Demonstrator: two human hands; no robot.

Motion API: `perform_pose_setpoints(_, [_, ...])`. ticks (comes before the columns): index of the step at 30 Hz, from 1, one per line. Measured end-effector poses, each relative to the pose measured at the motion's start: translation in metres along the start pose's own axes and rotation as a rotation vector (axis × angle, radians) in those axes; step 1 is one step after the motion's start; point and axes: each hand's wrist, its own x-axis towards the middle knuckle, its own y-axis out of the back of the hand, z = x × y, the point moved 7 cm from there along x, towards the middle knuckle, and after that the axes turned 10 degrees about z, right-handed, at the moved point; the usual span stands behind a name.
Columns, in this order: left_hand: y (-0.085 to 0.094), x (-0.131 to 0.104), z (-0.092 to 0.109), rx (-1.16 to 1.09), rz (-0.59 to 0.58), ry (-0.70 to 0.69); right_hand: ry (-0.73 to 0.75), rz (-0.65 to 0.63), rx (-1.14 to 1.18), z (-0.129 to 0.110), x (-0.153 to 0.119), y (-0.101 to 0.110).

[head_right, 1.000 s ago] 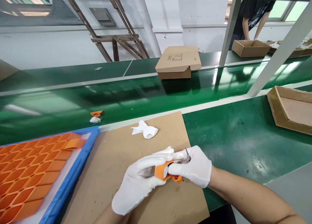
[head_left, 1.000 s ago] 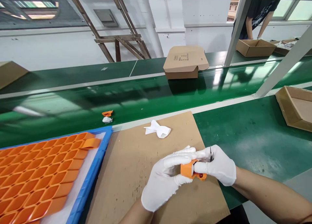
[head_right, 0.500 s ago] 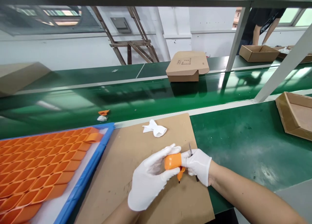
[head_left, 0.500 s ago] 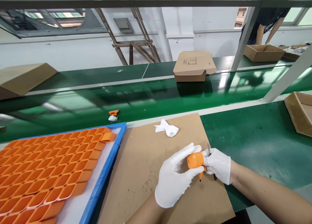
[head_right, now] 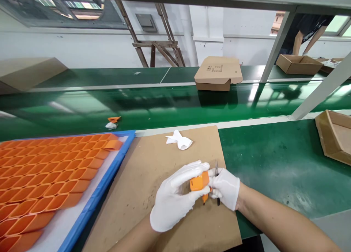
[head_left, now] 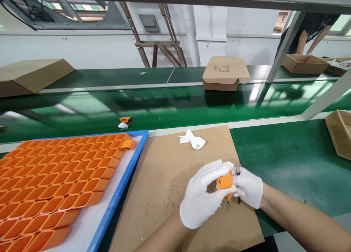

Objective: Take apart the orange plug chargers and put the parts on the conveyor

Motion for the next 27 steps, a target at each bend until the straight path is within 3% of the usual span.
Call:
perform_pose_setpoints(3, [0.004,0.001,-0.011,0.149,0.07,-0.022,0.126,0.199,-0.06,-0.019,-0.005,0.017])
perform_pose_setpoints(5, [0.004,-0.002,-0.014,0.254,0.09,-0.082,0.333,0.398,-0.221,-0.037,-0.014,0.027])
perform_pose_setpoints(7, [0.001,-0.005,-0.016,0.321,0.081,-0.14,0.537,0.503,-0.411,-0.052,-0.026,0.026])
perform_pose_setpoints(10, [-0.005,-0.006,-0.021,0.31,0.009,-0.094,0.64,0.395,-0.505,-0.055,-0.031,0.017])
perform_pose_setpoints(12, [-0.007,-0.005,-0.032,0.223,-0.055,0.121,0.64,0.376,-0.432,-0.054,-0.029,0.022])
perform_pose_setpoints(15, [-0.011,-0.008,-0.048,-0.079,-0.101,0.541,0.621,0.546,-0.288,-0.05,-0.02,0.047])
perform_pose_setpoints(17, [-0.014,-0.009,-0.048,-0.296,-0.095,0.687,0.58,0.581,-0.299,-0.042,-0.006,0.054])
perform_pose_setpoints(22, [-0.015,-0.011,-0.05,-0.415,-0.146,0.765,0.5,0.485,-0.383,-0.031,0.019,0.052])
perform_pose_setpoints(27, [-0.009,-0.008,-0.05,-0.232,-0.229,0.687,0.745,0.521,-0.611,-0.056,-0.009,0.049])
